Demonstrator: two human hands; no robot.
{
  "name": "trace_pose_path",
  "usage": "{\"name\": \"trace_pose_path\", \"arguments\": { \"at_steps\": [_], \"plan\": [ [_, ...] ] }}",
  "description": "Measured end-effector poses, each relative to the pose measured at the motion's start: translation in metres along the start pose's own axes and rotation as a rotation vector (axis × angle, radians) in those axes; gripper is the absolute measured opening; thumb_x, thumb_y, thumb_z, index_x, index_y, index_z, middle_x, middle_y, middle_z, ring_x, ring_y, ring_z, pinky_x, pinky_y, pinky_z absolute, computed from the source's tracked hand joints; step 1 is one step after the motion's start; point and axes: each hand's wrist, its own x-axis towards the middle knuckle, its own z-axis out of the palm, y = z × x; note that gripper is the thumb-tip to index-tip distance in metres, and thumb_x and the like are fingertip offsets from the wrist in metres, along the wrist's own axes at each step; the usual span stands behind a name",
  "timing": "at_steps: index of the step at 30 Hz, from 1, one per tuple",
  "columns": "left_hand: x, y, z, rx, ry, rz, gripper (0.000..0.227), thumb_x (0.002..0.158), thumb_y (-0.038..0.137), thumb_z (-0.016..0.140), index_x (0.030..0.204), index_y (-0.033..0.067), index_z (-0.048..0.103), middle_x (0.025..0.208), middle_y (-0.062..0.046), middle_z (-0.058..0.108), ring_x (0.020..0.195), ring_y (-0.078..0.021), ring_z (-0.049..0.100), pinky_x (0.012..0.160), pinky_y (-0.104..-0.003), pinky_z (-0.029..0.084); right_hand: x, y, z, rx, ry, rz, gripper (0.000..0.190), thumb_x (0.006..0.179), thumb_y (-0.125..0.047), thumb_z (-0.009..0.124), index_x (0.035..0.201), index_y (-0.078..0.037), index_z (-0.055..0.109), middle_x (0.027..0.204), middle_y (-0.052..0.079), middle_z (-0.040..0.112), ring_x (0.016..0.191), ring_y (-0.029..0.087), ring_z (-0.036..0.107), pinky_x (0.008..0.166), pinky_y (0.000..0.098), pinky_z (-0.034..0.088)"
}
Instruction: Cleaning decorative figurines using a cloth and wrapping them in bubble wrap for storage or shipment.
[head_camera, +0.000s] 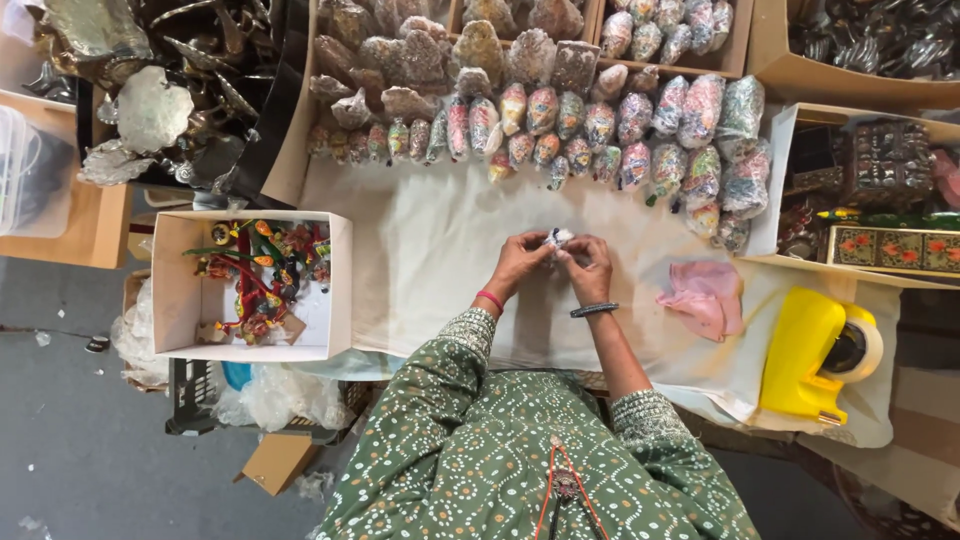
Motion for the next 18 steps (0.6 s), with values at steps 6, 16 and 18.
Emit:
{"name": "trace_pose_path", "arguments": {
  "at_steps": [6, 16, 18],
  "plan": [
    [0.012, -0.013, 0.003, 0.092, 0.043, 0.064, 0.031, 0.091, 0.009, 0.071, 0.118, -0.0047, 0.073, 0.094, -0.010, 0.075, 0.073, -0.0104, 0.068, 0.064, -0.025, 0.058, 0.001, -0.039, 0.002, -0.225, -0.031, -0.163, 0.033, 0.082, -0.002, 0.080, 0.113, -0.006, 0.072, 0.123, 0.005, 0.061, 0.101, 0.016, 0.068, 0.081, 0.0283, 0.059],
    [0.013, -0.018, 0.013, 0.327, 0.185, 0.260, 0.026, 0.088, 0.011, 0.072, 0.109, -0.0048, 0.076, 0.096, -0.009, 0.076, 0.083, -0.0116, 0.074, 0.073, -0.026, 0.061, -0.012, -0.035, 0.010, -0.622, 0.095, -0.457, 0.022, 0.092, -0.009, 0.077, 0.114, -0.007, 0.073, 0.120, 0.010, 0.066, 0.105, 0.026, 0.069, 0.086, 0.0351, 0.058],
    [0.012, -0.014, 0.012, 0.395, 0.233, 0.268, 0.026, 0.088, 0.013, 0.072, 0.109, -0.0025, 0.076, 0.096, -0.008, 0.077, 0.082, -0.0107, 0.075, 0.074, -0.025, 0.061, -0.008, -0.030, 0.009, -0.606, 0.091, -0.463, 0.021, 0.092, -0.008, 0.077, 0.113, -0.008, 0.073, 0.119, 0.008, 0.067, 0.105, 0.025, 0.069, 0.086, 0.0348, 0.058]
  ]
}}
